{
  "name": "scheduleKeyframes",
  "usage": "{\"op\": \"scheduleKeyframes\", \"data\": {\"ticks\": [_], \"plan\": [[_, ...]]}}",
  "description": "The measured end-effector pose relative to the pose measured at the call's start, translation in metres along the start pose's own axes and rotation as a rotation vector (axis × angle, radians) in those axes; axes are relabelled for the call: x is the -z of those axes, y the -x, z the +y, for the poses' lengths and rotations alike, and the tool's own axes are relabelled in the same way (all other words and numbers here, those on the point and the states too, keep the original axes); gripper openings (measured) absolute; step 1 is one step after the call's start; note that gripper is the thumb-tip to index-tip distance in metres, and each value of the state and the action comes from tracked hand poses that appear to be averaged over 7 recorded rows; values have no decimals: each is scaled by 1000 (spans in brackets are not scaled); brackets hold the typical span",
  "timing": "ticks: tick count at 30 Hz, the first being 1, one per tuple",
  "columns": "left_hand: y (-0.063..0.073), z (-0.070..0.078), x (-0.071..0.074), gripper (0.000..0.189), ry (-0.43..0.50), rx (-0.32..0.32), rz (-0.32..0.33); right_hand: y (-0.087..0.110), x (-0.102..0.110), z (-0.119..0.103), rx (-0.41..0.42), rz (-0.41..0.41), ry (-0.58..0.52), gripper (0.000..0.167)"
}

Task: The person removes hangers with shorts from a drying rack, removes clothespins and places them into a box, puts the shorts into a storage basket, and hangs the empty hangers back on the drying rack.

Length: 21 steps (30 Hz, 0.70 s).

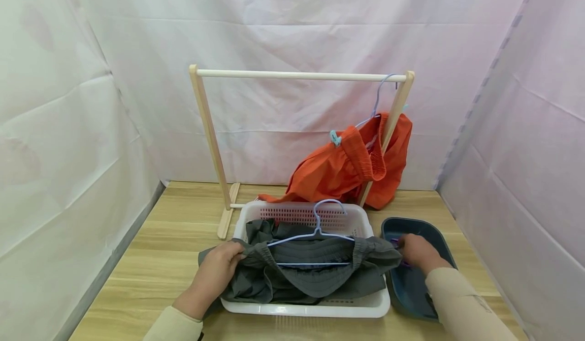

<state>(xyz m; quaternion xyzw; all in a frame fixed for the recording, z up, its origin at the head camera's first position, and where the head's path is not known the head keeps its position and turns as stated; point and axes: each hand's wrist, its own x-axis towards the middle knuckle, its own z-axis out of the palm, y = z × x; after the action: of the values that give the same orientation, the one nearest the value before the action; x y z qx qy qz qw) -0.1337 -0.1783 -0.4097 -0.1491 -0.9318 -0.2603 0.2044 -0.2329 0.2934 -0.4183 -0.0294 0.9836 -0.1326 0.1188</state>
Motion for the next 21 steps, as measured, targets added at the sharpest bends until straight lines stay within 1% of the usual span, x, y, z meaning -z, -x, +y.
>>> {"op": "scheduleKeyframes", "data": {"ticks": [4,8,14,17,21], "plan": [[0,0,0,25,3,-7,2,8,9,-2,22,60,-35,33],[0,0,0,26,0,-12,11,16,16,-3,29,98,-68,36],[0,-1,0,25,-9,-14,2,29,16,-4,51,166,-89,36],[0,-1,0,25,-9,-20,0,37,16,-9,61,194,-105,37],[0,-1,0,25,-3,-20,5,48,18,-18,102,245,-129,38]]}}
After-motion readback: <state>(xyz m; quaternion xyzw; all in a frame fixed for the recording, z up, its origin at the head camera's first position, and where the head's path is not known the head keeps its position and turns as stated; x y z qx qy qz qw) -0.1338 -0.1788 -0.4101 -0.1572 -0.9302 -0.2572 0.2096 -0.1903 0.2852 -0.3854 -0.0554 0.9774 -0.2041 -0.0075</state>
